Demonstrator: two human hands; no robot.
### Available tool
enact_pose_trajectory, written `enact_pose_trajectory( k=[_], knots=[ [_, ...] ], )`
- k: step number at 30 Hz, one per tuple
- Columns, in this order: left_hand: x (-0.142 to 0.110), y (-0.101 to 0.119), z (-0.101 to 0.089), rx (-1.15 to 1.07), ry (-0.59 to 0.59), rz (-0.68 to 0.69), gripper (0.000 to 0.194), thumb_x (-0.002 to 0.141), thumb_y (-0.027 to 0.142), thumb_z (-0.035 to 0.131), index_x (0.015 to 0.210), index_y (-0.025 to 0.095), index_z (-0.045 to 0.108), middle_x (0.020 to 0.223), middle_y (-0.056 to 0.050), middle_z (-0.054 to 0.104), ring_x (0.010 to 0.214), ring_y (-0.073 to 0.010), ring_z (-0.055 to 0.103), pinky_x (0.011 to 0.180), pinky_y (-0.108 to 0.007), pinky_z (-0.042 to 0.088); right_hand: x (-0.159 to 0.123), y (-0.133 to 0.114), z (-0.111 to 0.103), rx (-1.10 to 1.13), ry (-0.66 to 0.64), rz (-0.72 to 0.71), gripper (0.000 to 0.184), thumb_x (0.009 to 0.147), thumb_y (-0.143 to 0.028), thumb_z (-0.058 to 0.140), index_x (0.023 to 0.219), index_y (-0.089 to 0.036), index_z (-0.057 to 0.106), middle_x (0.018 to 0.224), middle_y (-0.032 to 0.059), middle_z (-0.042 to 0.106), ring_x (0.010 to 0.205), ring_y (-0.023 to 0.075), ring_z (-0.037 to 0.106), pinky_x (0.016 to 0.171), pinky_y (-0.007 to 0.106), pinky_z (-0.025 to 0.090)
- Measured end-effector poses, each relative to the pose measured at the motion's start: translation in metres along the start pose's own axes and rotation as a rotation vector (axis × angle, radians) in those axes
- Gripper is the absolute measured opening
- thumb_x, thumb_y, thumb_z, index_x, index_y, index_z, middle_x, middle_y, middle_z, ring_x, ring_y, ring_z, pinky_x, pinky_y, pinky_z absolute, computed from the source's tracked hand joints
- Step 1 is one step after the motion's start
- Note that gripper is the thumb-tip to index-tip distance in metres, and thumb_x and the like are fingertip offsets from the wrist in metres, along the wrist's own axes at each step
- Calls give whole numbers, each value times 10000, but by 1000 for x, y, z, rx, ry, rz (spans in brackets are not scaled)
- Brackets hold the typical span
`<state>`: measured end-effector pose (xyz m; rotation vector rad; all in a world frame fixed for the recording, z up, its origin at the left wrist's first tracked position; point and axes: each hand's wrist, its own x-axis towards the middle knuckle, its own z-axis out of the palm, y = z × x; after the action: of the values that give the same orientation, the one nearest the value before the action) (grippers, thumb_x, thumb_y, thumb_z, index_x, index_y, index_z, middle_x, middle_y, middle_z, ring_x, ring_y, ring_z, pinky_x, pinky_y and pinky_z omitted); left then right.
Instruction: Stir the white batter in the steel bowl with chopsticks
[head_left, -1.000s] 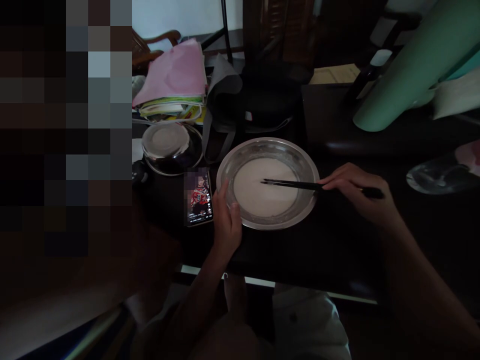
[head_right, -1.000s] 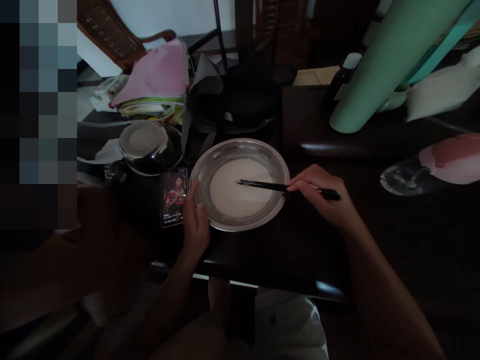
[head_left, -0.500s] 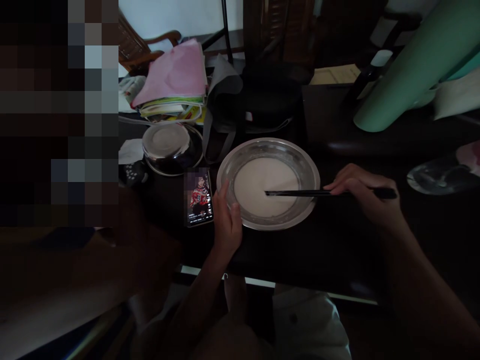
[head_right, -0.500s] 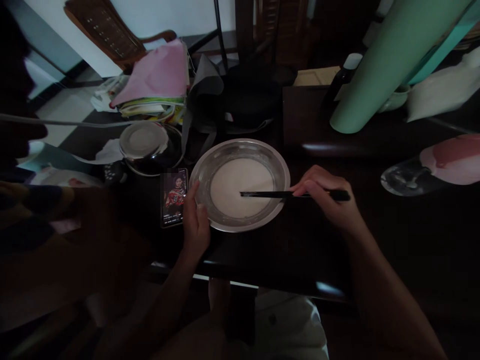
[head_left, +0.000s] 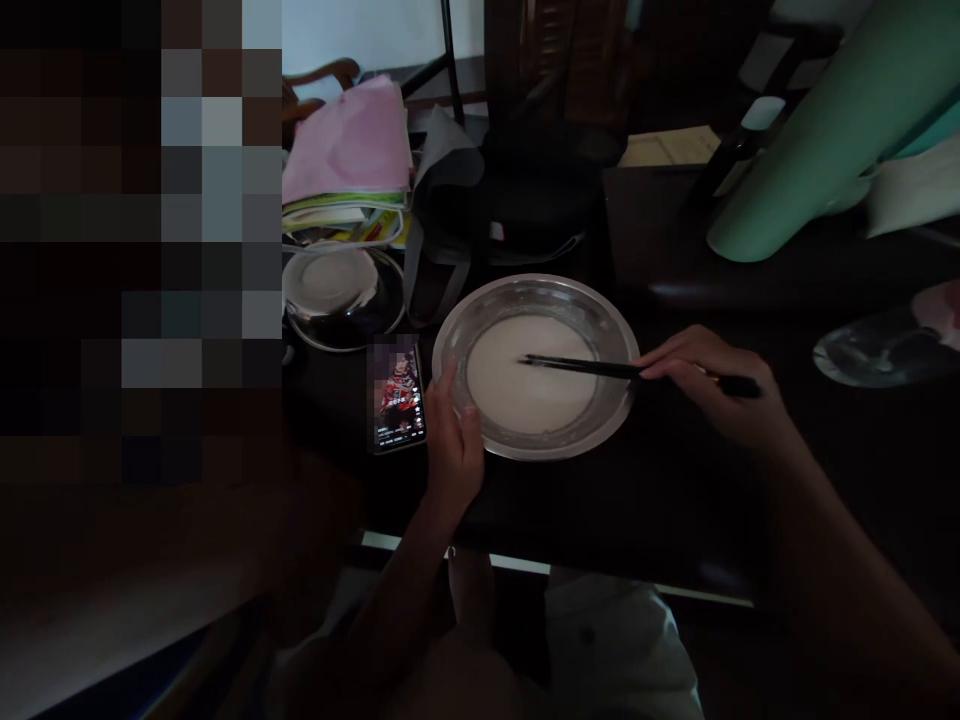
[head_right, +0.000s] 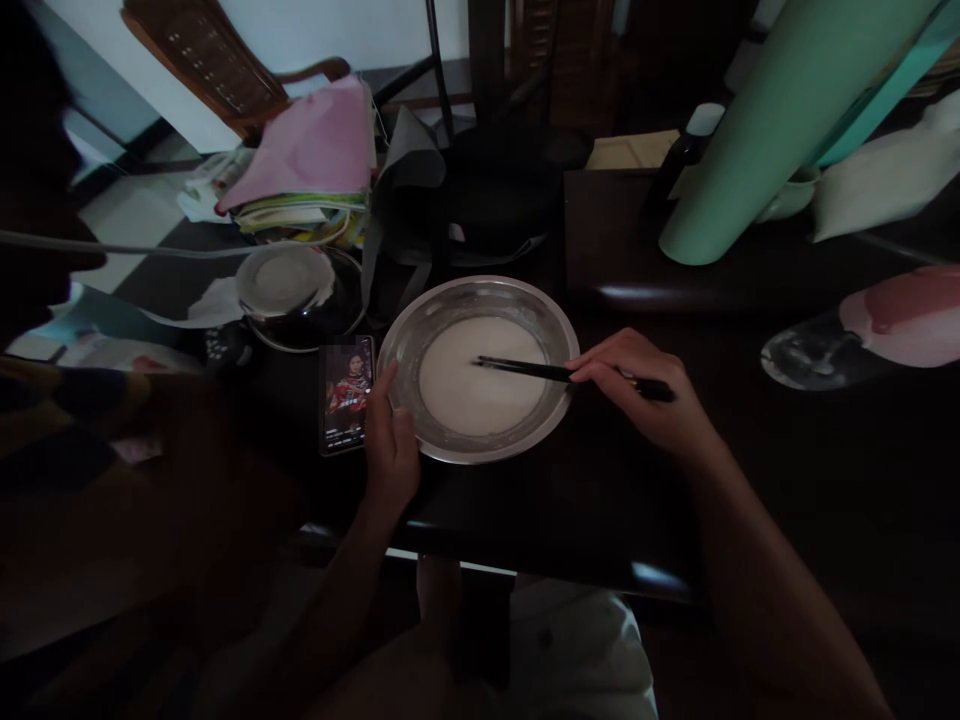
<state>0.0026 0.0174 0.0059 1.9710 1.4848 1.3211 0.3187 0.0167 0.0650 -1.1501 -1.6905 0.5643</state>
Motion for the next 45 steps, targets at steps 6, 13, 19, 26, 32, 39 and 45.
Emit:
enact_pose_trajectory(
  k=[6, 13, 19, 26, 32, 39, 45],
  knots=[
    [0, 0, 1, 7, 18, 12, 518, 1120, 465, 376, 1564, 220, 478, 1538, -170, 593, 1440, -266, 552, 1239, -490, 402, -1, -1, 0, 66, 20, 51, 290, 997, -252, 630, 776, -306, 810, 816, -1, 790, 783, 193, 727, 733, 366, 549],
    [1, -1, 1, 5, 11, 25, 516, 1122, 446, 381, 1577, 218, 463, 1550, -172, 582, 1458, -264, 535, 1238, -473, 402, -1, -1, 0, 50, 143, 66, 301, 992, -255, 626, 753, -302, 802, 783, 5, 764, 761, 203, 729, 726, 382, 547],
    [1, 1, 0, 11, 0, 8, 518, 1121, 455, 369, 1572, 222, 467, 1550, -171, 581, 1470, -271, 527, 1255, -501, 386, -1, 0, 2, 8, -28, -25, 215, 960, -232, 676, 837, -318, 830, 895, 8, 824, 849, 220, 747, 785, 394, 561],
    [1, 1, 1, 0, 22, 9, 516, 1119, 463, 378, 1558, 217, 489, 1533, -176, 591, 1438, -269, 556, 1234, -483, 411, -1, 2, 0, 76, 56, 53, 311, 1007, -254, 609, 772, -309, 805, 817, 8, 784, 790, 211, 729, 748, 390, 553],
    [1, -2, 2, 6, 30, 34, 521, 1121, 457, 376, 1575, 223, 473, 1549, -174, 586, 1458, -272, 534, 1247, -493, 387, 0, 0, 0, -8, 64, 22, 232, 972, -240, 664, 817, -310, 822, 878, 14, 806, 842, 217, 739, 779, 391, 559],
    [1, -1, 2, 6, 18, 13, 524, 1122, 466, 361, 1574, 225, 473, 1554, -166, 583, 1459, -265, 537, 1245, -491, 399, 0, 1, 1, 19, -40, -18, 206, 965, -261, 672, 846, -315, 832, 903, 18, 825, 865, 232, 747, 813, 421, 575],
    [1, -1, 1, 11, 19, 22, 510, 1121, 452, 378, 1563, 221, 485, 1548, -165, 589, 1452, -258, 541, 1243, -475, 397, -2, 2, -2, 70, 87, 54, 313, 1011, -249, 610, 769, -299, 802, 814, 5, 775, 778, 195, 718, 732, 369, 547]
  ],
)
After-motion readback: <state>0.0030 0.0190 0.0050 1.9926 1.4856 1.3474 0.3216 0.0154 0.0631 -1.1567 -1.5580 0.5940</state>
